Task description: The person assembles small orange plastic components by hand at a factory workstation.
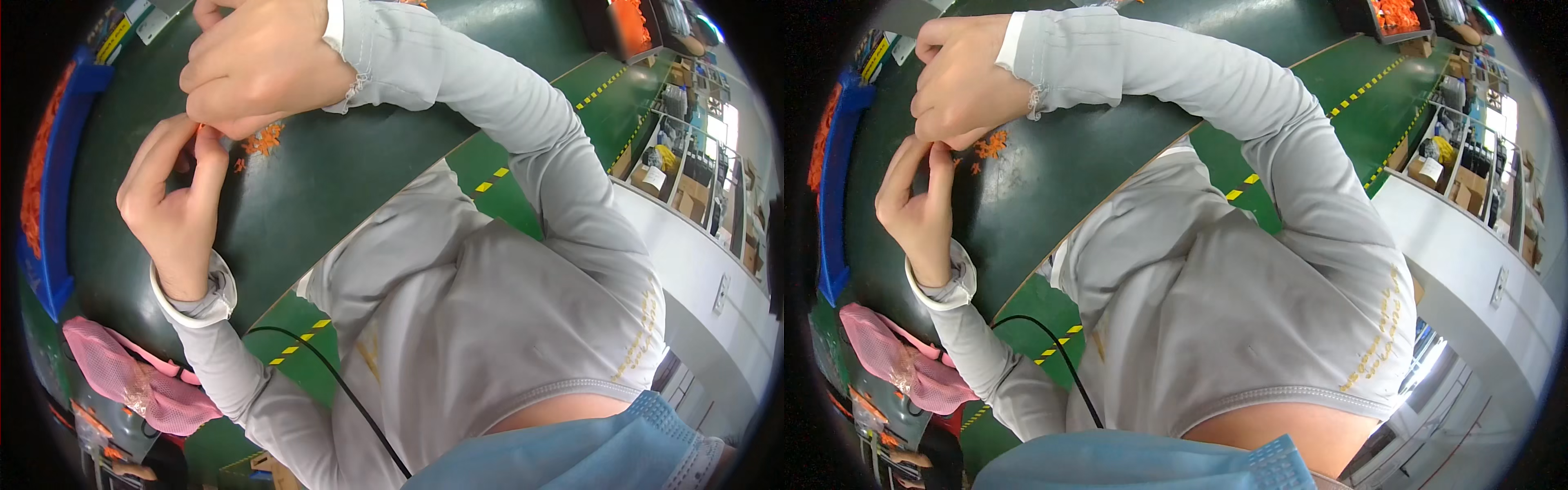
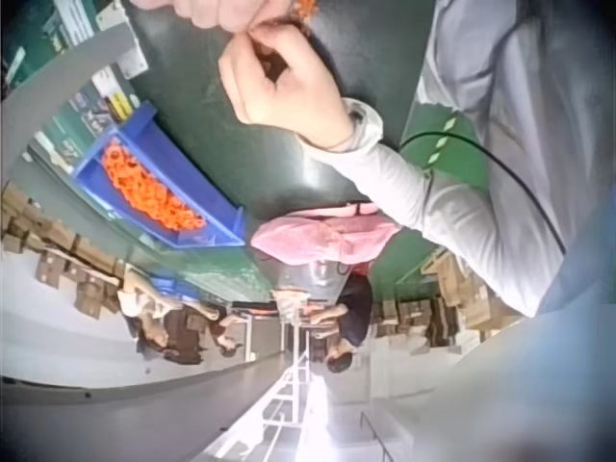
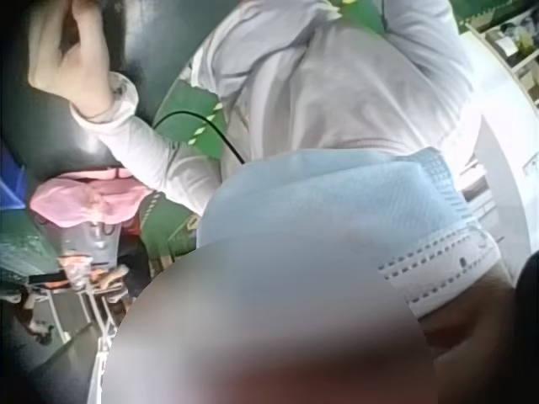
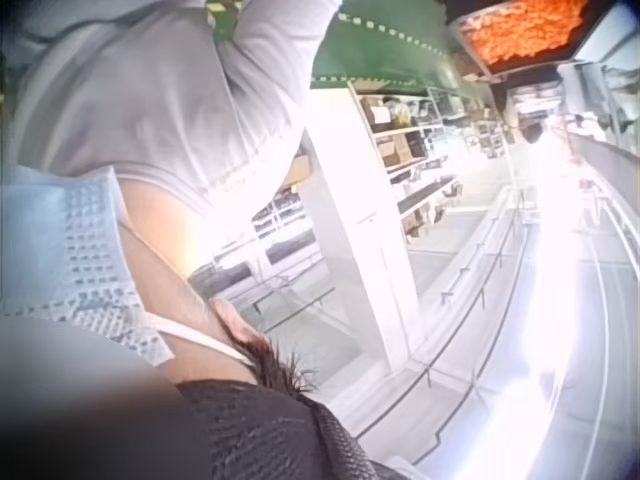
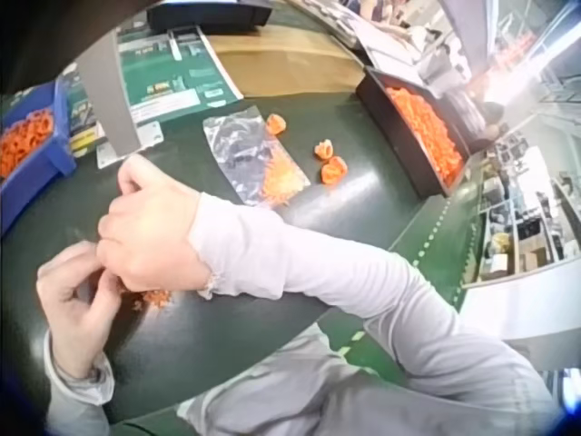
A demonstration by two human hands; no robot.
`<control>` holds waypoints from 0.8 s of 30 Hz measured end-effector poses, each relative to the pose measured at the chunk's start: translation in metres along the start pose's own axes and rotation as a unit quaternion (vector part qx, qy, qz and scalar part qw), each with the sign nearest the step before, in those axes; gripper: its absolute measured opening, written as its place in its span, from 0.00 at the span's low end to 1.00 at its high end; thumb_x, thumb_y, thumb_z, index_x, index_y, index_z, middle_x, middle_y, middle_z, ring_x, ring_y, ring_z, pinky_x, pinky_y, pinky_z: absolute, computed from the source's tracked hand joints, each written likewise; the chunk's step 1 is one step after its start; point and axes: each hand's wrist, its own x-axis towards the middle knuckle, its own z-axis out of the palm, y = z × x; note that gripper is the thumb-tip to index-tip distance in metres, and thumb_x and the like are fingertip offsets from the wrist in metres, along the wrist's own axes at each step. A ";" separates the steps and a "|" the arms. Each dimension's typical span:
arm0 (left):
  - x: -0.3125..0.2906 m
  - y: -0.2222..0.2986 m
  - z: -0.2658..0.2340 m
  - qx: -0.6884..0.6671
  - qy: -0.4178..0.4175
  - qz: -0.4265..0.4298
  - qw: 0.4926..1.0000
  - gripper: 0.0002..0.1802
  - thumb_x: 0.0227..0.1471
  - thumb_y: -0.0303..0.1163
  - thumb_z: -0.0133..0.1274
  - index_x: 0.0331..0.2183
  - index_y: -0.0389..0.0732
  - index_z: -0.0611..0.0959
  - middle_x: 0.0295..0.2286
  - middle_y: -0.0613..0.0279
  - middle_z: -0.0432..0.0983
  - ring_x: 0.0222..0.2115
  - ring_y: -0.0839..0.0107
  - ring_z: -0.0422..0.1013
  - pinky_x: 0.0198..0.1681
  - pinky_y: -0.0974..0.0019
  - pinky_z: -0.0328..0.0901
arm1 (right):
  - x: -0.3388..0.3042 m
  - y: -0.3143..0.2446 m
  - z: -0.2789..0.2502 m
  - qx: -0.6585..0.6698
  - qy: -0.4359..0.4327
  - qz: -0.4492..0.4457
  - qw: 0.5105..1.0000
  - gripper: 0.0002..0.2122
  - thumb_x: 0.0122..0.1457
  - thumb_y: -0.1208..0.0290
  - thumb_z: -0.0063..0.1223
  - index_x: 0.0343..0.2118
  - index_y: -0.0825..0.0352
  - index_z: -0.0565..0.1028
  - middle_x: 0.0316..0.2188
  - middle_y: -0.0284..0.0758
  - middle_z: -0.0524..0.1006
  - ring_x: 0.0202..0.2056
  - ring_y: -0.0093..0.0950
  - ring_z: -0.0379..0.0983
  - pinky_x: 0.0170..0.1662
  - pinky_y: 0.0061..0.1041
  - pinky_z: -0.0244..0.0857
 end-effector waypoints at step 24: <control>-0.008 -0.008 0.007 -0.124 0.017 -0.149 0.981 0.06 0.56 0.21 0.58 0.35 0.28 0.85 0.29 0.59 0.82 0.24 0.79 0.73 0.29 0.76 0.69 | -0.004 0.011 0.008 0.070 0.033 -0.003 0.997 0.07 0.55 0.64 0.57 0.36 0.55 0.80 0.29 0.21 0.78 0.37 0.21 0.76 0.48 0.30 0.59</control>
